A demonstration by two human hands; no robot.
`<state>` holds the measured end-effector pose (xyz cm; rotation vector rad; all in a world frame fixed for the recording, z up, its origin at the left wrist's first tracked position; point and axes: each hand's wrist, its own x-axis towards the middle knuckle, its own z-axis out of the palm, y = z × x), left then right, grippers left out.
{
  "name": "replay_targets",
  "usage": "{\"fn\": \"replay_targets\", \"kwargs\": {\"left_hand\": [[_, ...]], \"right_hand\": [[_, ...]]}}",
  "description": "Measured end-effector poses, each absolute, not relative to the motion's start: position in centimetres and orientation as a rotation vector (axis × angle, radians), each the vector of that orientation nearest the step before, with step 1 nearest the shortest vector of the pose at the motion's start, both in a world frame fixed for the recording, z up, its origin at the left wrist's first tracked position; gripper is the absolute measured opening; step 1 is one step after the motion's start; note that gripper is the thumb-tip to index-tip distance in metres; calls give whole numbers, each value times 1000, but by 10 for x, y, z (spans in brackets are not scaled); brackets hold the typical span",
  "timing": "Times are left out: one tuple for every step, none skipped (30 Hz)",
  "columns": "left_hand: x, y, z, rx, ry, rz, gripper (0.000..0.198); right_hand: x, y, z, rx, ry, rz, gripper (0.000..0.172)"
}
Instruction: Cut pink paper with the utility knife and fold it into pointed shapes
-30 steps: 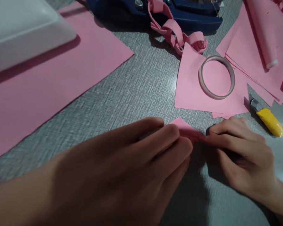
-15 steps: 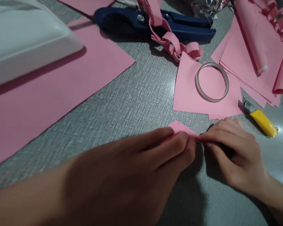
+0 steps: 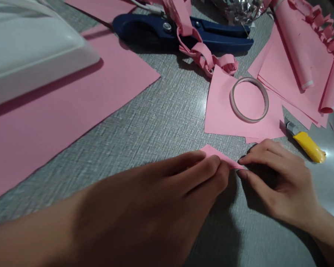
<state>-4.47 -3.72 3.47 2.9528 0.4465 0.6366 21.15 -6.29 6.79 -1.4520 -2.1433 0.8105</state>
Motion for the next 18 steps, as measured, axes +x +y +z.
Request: {"fn": "replay_targets", "kwargs": {"left_hand": [[-45,-37,35,2946,448,646,44],[-45,-37,35,2937,451,661,45],[-45,-36,35,2931,451,674,45],[-46,-36,35,2928,447,681,45],[-46,-36,35,2925,441,694,46],[-46,-36,36,2925,444,676,46],[-47,-36,36,2927,454,649,47],[-47,-37,37,2932,458,626,47],[-47,-37,38,2936,461,631,48],[-46,-37,39,2937,461,639,49],[-46,-37,39,2934,468,655,50],[-45,-38,40,2932,479,673,49],[-44,-38,40,2935,493,672,49],[-43,-37,39,2937,514,654,48],[-42,-37,39,2944,526,642,47],[-42,-37,38,2953,516,647,48],[-41,-36,37,2960,501,672,48],[-41,-36,36,2964,480,694,49]], "right_hand": [[211,-63,68,-1456,-2141,811,9],[211,-63,68,-1461,-2133,821,10],[211,-63,68,-1467,-2123,836,11],[211,-63,69,-1476,-2111,852,12],[210,-63,69,-1485,-2102,867,13],[210,-63,69,-1494,-2093,879,14],[209,-63,70,-1500,-2086,888,14],[209,-63,70,-1504,-2081,893,14],[208,-63,70,-1506,-2077,897,14],[207,-63,70,-1506,-2073,900,14],[207,-62,70,-1507,-2068,901,14],[206,-62,70,-1512,-2064,904,15],[206,-62,70,-1517,-2061,908,16],[205,-62,70,-1524,-2058,913,17],[204,-62,70,-1529,-2053,917,18],[204,-62,71,-1533,-2046,922,20],[203,-62,71,-1536,-2039,926,21],[203,-61,71,-1538,-2032,929,23]]}}
